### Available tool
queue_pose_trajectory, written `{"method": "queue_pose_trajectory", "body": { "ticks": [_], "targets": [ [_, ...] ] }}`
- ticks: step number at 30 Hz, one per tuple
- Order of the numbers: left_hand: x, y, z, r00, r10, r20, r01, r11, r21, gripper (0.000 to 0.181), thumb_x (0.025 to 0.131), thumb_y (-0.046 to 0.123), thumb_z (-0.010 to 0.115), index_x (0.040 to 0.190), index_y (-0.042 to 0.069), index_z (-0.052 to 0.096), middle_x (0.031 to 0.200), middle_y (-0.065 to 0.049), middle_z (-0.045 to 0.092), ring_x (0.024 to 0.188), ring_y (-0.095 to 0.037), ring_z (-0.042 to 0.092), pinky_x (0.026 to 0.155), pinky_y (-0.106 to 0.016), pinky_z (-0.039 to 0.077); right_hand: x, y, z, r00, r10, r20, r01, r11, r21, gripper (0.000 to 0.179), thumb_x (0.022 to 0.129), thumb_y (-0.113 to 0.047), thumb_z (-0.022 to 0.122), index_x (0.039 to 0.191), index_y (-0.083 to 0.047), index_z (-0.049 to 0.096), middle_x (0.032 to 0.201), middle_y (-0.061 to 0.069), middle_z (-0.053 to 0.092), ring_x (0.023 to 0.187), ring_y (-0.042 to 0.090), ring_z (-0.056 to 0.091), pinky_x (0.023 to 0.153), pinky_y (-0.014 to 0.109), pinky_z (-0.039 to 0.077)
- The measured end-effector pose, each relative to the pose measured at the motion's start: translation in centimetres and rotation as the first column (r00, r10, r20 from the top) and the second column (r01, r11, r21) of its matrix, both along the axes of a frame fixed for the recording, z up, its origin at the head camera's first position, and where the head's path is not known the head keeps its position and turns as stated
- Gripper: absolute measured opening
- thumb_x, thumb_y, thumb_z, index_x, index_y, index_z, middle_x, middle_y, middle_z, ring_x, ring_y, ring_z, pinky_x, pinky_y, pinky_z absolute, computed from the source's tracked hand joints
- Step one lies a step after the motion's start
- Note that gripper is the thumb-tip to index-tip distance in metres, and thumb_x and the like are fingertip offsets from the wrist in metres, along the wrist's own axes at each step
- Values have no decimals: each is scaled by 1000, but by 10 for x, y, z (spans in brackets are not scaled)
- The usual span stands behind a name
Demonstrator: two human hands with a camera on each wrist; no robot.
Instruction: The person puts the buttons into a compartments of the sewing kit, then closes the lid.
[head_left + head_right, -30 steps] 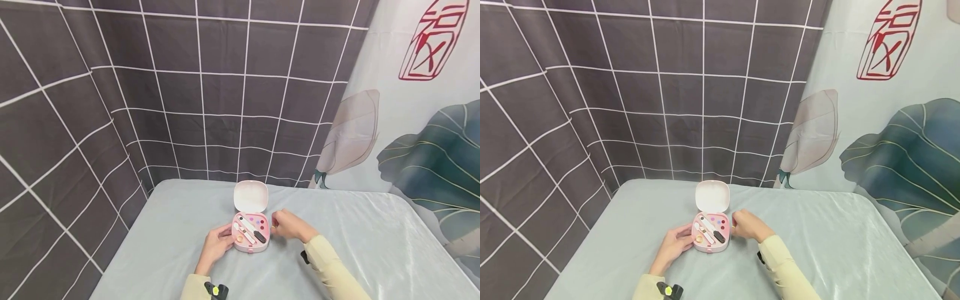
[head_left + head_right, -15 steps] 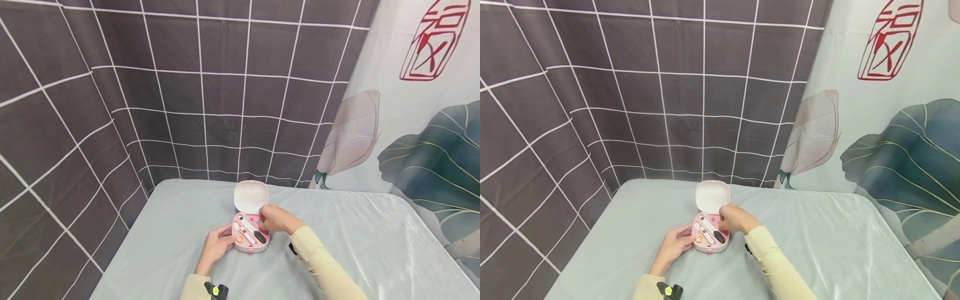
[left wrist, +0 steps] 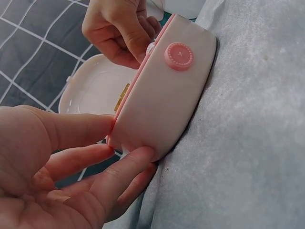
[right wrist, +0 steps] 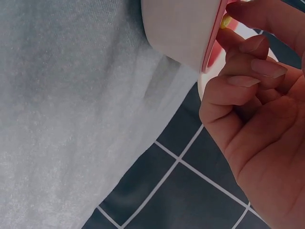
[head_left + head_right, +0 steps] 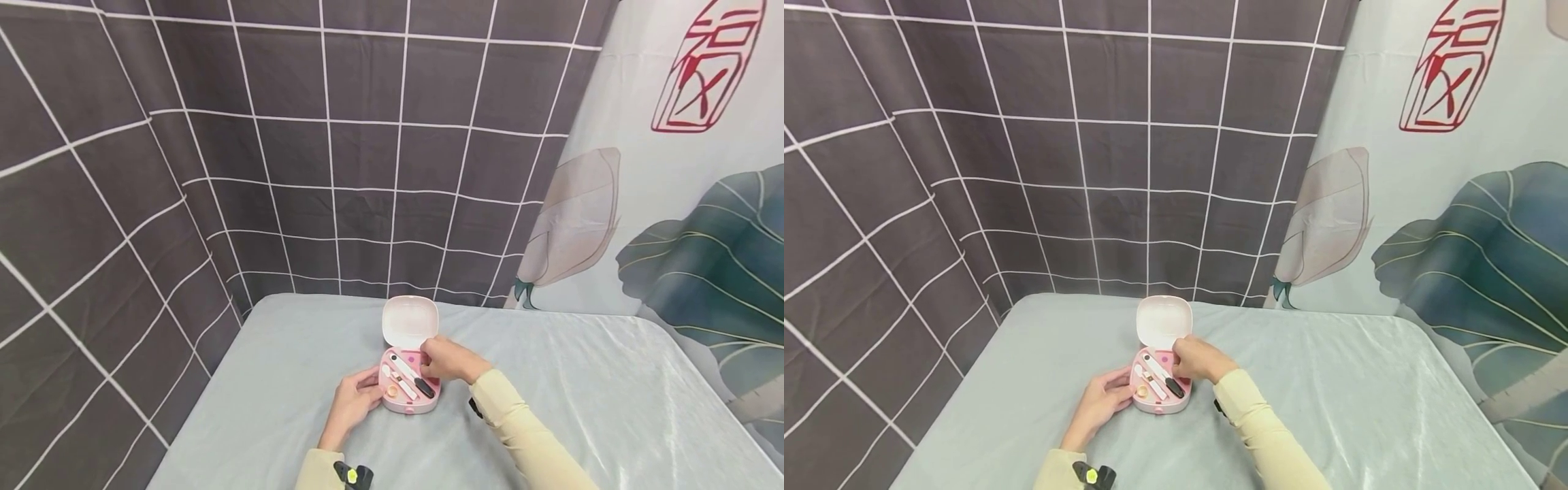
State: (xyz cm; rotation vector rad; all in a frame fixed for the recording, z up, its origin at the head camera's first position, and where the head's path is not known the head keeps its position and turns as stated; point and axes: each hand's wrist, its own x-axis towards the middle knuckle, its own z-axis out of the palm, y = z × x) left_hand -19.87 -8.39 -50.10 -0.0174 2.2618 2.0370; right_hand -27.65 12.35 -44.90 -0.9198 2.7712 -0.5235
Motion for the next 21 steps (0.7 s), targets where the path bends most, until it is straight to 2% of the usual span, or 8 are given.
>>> {"method": "queue_pose_trajectory", "body": {
  "ticks": [11, 21],
  "targets": [
    [0, -2, 1, 1000, 12, -3, -12, 1000, -16, 44, 82, 1, 62, 124, -6, 53, 108, -21, 60, 95, -26, 63, 77, -34, 56, 3, 5, 6, 1000, -4, 11, 5, 999, -46, 14, 78, -13, 66, 66, -12, 59, 55, -7, 49, 51, 6, 44, 45, 19, 39],
    [3, -1, 4, 1000, -5, -6, 5, 1000, -1, 45, 81, 0, 62, 124, -9, 51, 107, -23, 60, 96, -28, 63, 78, -35, 56, 2, 4, 2, 1000, 7, 3, -7, 999, -44, 15, 79, -14, 68, 67, -12, 60, 56, -7, 51, 51, 6, 45, 46, 20, 40]
  ]
}}
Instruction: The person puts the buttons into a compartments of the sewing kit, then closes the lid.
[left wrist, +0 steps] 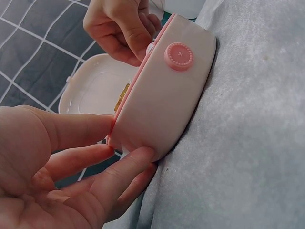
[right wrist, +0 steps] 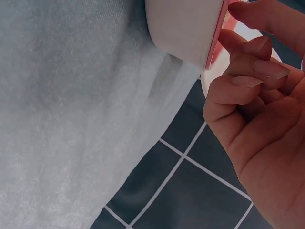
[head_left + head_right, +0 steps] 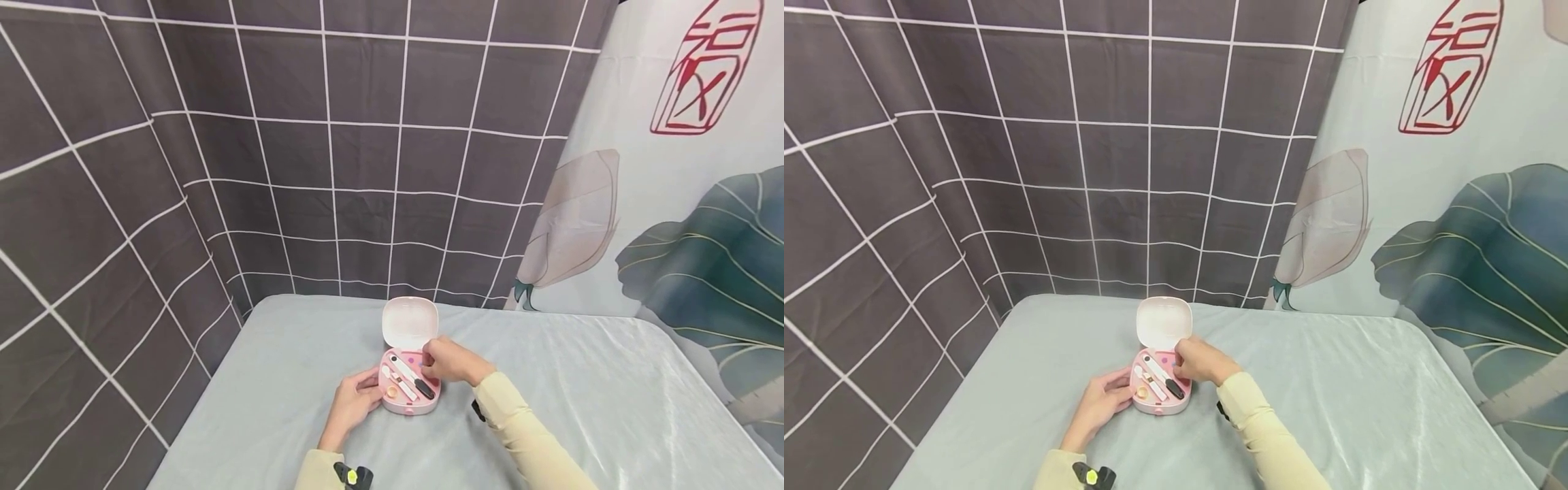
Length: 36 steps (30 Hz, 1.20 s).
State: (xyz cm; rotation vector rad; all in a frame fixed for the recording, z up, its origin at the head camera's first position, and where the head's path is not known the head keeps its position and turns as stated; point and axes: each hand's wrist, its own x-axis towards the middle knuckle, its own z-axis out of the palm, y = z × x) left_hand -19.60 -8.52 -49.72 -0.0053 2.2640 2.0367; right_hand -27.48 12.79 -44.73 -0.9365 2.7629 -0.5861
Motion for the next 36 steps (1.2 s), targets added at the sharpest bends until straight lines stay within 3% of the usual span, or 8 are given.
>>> {"method": "queue_pose_trajectory", "body": {
  "ticks": [11, 17, 21, 25, 36],
  "targets": [
    [-2, 3, -1, 1000, 8, 0, -8, 1000, -20, 44, 81, 2, 64, 123, -7, 53, 105, -21, 61, 94, -27, 64, 76, -34, 57, 10, 24, 6, 1000, -8, -28, 5, 995, -100, 13, 82, -8, 61, 70, -10, 62, 59, -7, 49, 52, 5, 43, 46, 18, 39],
    [-2, 3, 0, 1000, 15, 13, -15, 1000, -16, 44, 82, 0, 62, 124, -7, 52, 107, -22, 60, 95, -27, 63, 77, -34, 56, 30, 49, 5, 997, -38, -66, 28, 989, -146, 17, 84, -9, 59, 68, -14, 59, 57, -10, 45, 50, 1, 39, 44, 17, 37],
    [-2, 3, -2, 1000, 23, 18, -23, 999, -23, 43, 82, 0, 62, 124, -6, 53, 107, -21, 60, 95, -26, 63, 77, -33, 56, 47, 68, -2, 989, -63, -136, 37, 982, -185, 22, 83, -7, 59, 64, -18, 54, 55, -14, 39, 49, -3, 35, 43, 15, 33],
    [-3, 2, -4, 1000, 17, 0, -17, 1000, -25, 44, 81, 1, 62, 123, -7, 53, 107, -22, 60, 95, -27, 63, 77, -33, 56, 65, 90, -10, 984, -95, -149, 62, 975, -213, 28, 82, -4, 61, 61, -19, 50, 54, -16, 34, 48, -5, 32, 42, 13, 31],
    [-3, 1, -2, 1000, 17, -4, -17, 999, -30, 43, 82, 2, 62, 124, -7, 52, 109, -22, 59, 97, -29, 63, 78, -32, 56, 112, 146, -24, 989, -142, 35, 147, 969, -199, 18, 86, -9, 60, 69, -15, 58, 54, -17, 35, 47, -6, 30, 40, 14, 33]
  ]
}}
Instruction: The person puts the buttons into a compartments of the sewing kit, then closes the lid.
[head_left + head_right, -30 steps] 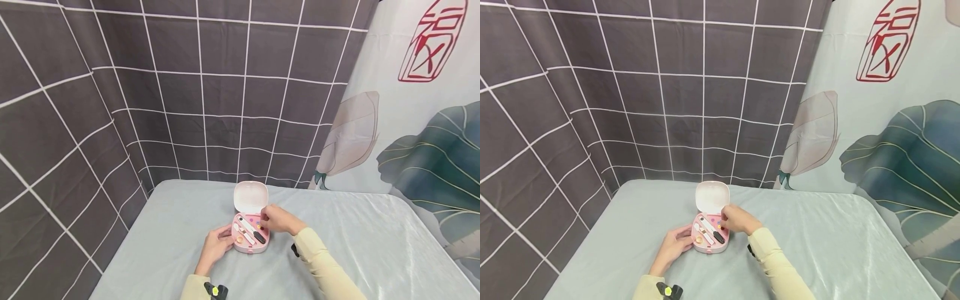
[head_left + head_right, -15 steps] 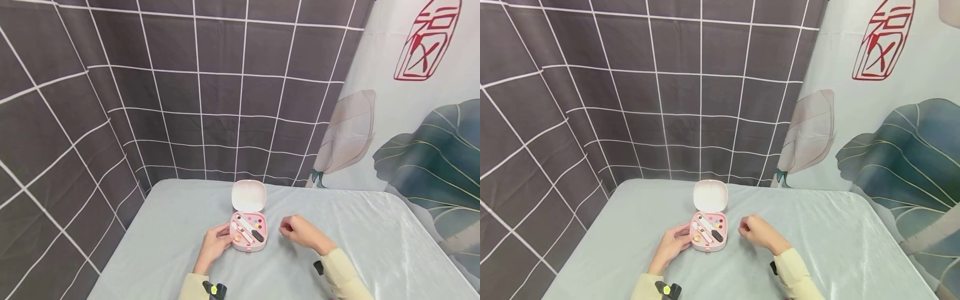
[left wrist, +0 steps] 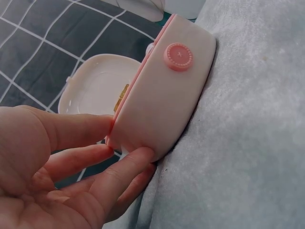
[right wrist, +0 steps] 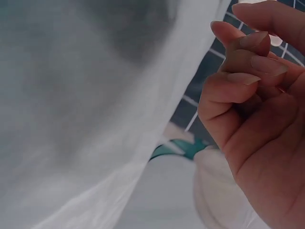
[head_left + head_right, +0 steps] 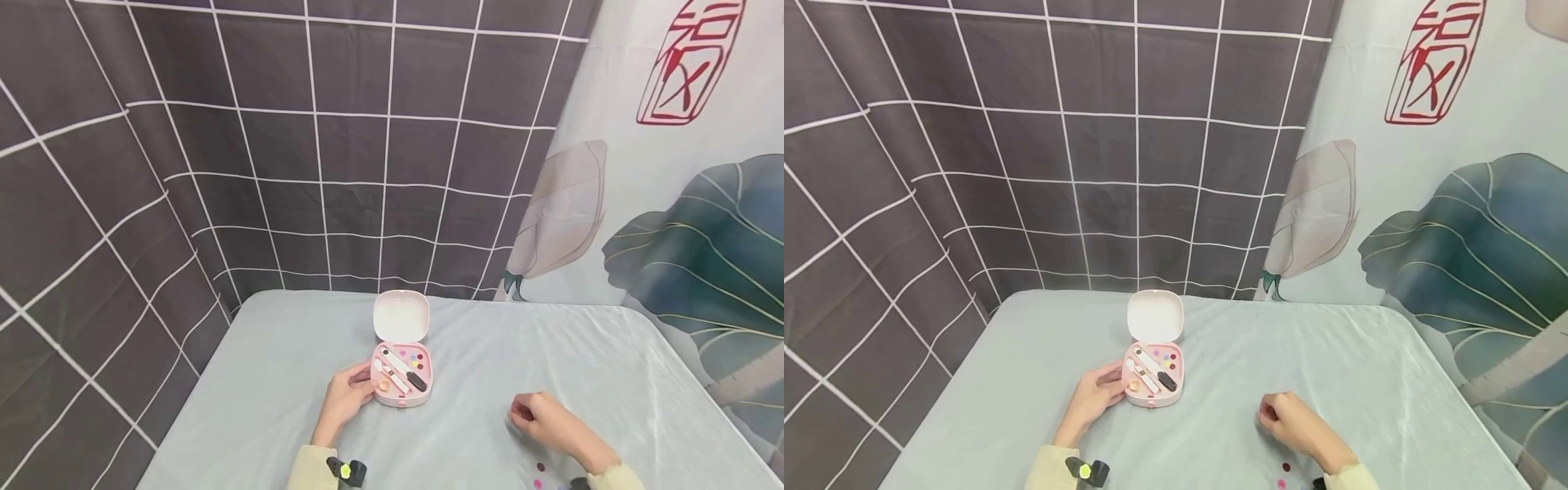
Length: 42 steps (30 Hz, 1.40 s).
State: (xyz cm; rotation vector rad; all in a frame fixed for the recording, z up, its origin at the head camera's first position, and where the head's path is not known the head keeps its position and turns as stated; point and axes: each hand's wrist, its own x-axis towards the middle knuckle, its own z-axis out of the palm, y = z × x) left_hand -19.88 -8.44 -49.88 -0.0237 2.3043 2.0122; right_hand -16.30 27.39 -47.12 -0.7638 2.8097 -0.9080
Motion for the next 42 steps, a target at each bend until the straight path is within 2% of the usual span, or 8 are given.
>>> {"method": "queue_pose_trajectory", "body": {
  "ticks": [4, 6, 9, 17, 18, 23, 28, 42],
  "targets": [
    [1, 0, 2, 1000, 1, 2, -1, 1000, 2, 43, 82, 2, 62, 124, -7, 52, 109, -23, 59, 97, -29, 62, 78, -32, 56, 17, 15, -6, 1000, -16, 24, 16, 1000, 14, 14, 87, -14, 60, 73, -16, 61, 55, -18, 38, 48, -7, 31, 40, 14, 34],
    [1, 0, 3, 1000, 0, 3, 0, 1000, 7, 43, 82, 2, 62, 124, -7, 52, 109, -23, 59, 98, -29, 62, 78, -32, 56, 26, 21, -10, 1000, -18, 23, 18, 1000, 19, 16, 86, -16, 61, 71, -18, 60, 54, -19, 38, 46, -7, 30, 39, 14, 33],
    [2, 0, 3, 1000, -5, 3, 5, 1000, 17, 44, 83, 2, 63, 124, -7, 52, 110, -24, 58, 98, -29, 62, 78, -34, 56, 37, 28, -13, 997, -29, 73, 27, 999, 26, 20, 86, -18, 62, 67, -20, 56, 54, -20, 36, 46, -7, 30, 40, 14, 32],
    [-1, 1, -2, 1000, 0, 23, 0, 1000, 13, 43, 83, 2, 62, 124, -5, 53, 109, -21, 59, 98, -27, 62, 79, -32, 56, 52, 38, -21, 985, -50, 164, 43, 998, 44, 18, 85, -19, 62, 69, -18, 53, 56, -18, 39, 49, -6, 36, 44, 16, 34],
    [-1, 1, -2, 1000, -1, 22, 1, 1000, 12, 43, 83, 3, 63, 124, -5, 53, 109, -21, 59, 97, -27, 62, 79, -32, 56, 54, 38, -20, 980, -62, 187, 53, 997, 54, 18, 85, -20, 62, 70, -18, 53, 55, -18, 39, 49, -5, 36, 44, 16, 34],
    [0, 1, -2, 1000, 0, 22, -1, 1000, 8, 43, 83, 3, 63, 124, -5, 53, 109, -21, 59, 98, -27, 62, 78, -32, 56, 59, 35, -20, 983, -62, 173, 53, 997, 59, 18, 83, -18, 63, 68, -18, 54, 54, -18, 40, 48, -5, 36, 42, 16, 34],
    [0, 1, 0, 1000, 3, 23, -4, 1000, 11, 43, 82, 2, 63, 124, -5, 53, 109, -21, 59, 97, -26, 62, 78, -32, 56, 61, 32, -19, 974, -83, 211, 65, 994, 88, 16, 82, -18, 64, 69, -16, 55, 55, -16, 43, 49, -4, 37, 42, 19, 34],
    [1, 1, 1, 1000, 2, 23, -2, 1000, 2, 44, 82, 2, 62, 124, -5, 53, 110, -22, 59, 97, -28, 62, 78, -33, 56, 58, 24, -17, 978, -109, 180, 83, 986, 146, 15, 80, -18, 63, 69, -19, 54, 55, -16, 44, 51, -3, 38, 43, 20, 33]
  ]
}}
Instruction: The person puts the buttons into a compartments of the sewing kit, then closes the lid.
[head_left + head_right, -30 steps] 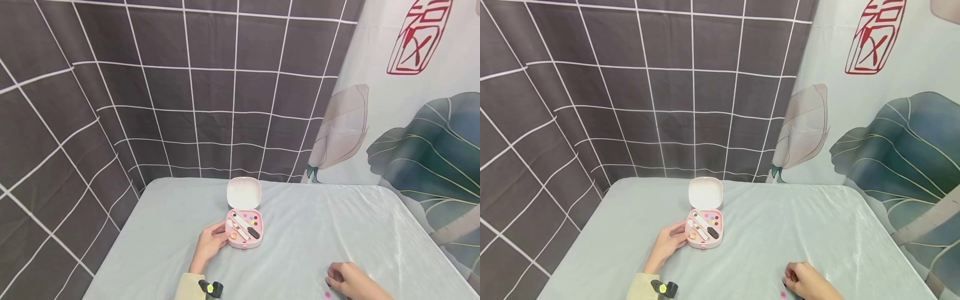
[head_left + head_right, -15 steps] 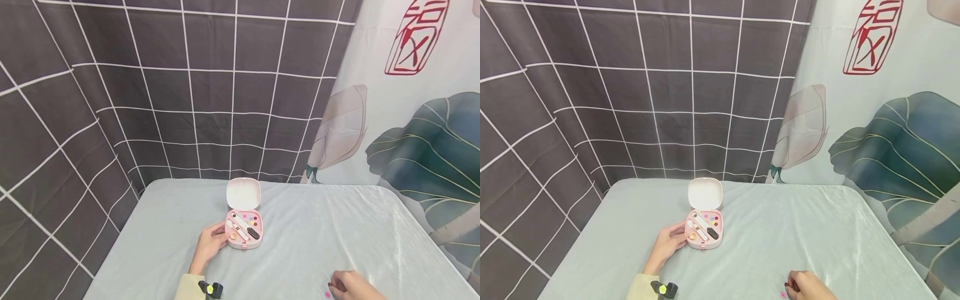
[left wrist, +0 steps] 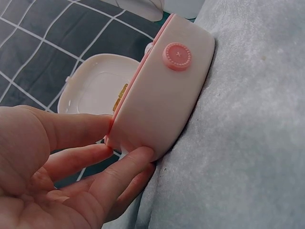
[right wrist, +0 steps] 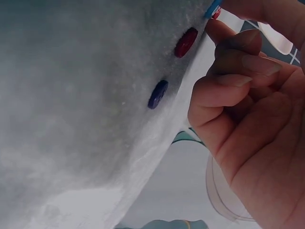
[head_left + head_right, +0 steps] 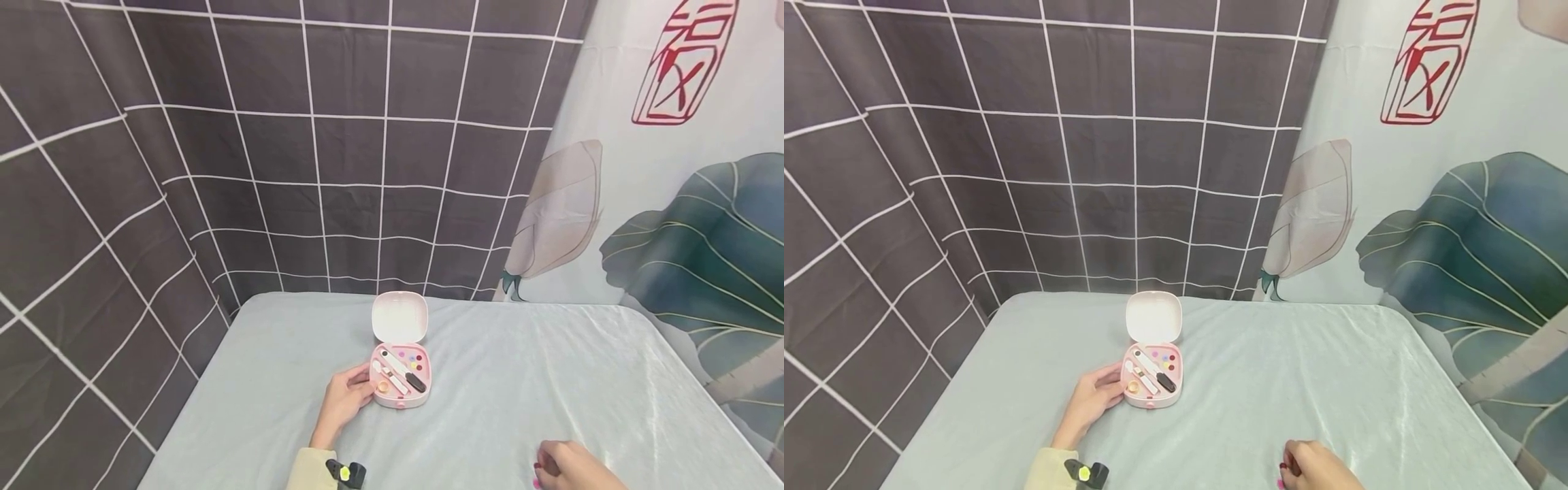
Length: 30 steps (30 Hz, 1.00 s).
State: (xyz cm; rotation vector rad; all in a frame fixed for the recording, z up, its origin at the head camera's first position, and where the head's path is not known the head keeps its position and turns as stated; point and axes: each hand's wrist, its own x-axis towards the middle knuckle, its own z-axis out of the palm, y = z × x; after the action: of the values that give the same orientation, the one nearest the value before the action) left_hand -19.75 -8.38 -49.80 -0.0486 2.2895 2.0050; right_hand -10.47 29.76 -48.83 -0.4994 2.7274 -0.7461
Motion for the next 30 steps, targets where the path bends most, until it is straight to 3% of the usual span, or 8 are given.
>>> {"method": "queue_pose_trajectory", "body": {
  "ticks": [13, 20, 25, 30],
  "targets": [
    [-1, 1, 1, 1000, 0, -5, 0, 1000, 11, 44, 82, 1, 62, 124, -6, 53, 109, -22, 59, 97, -28, 62, 78, -34, 56, -2, -3, 1, 1000, 23, -6, -23, 1000, -14, 18, 78, -12, 61, 66, -19, 49, 55, -17, 46, 50, -3, 40, 43, 18, 34],
    [0, 1, 1, 1000, 4, -4, -4, 1000, 11, 44, 82, 1, 61, 124, -6, 53, 110, -23, 59, 98, -29, 62, 79, -34, 56, -13, -9, 2, 999, 40, 13, -40, 999, -13, 20, 78, -13, 61, 66, -20, 46, 53, -17, 41, 47, -3, 37, 42, 17, 34],
    [-1, 0, -2, 1000, -6, -3, 6, 1000, 15, 44, 82, 2, 62, 124, -6, 52, 109, -21, 60, 96, -27, 63, 78, -33, 56, -25, -22, 6, 992, 87, -89, -90, 996, -25, 21, 77, -10, 63, 66, -20, 47, 54, -17, 39, 46, -4, 35, 42, 15, 34],
    [-1, -1, -4, 1000, -9, -7, 9, 1000, 24, 44, 82, 2, 62, 124, -6, 52, 109, -22, 60, 97, -27, 62, 78, -33, 56, -49, -46, 12, 975, 113, -192, -110, 994, 27, 20, 75, -12, 65, 67, -21, 49, 55, -17, 37, 48, -4, 31, 41, 14, 30]
  ]
}}
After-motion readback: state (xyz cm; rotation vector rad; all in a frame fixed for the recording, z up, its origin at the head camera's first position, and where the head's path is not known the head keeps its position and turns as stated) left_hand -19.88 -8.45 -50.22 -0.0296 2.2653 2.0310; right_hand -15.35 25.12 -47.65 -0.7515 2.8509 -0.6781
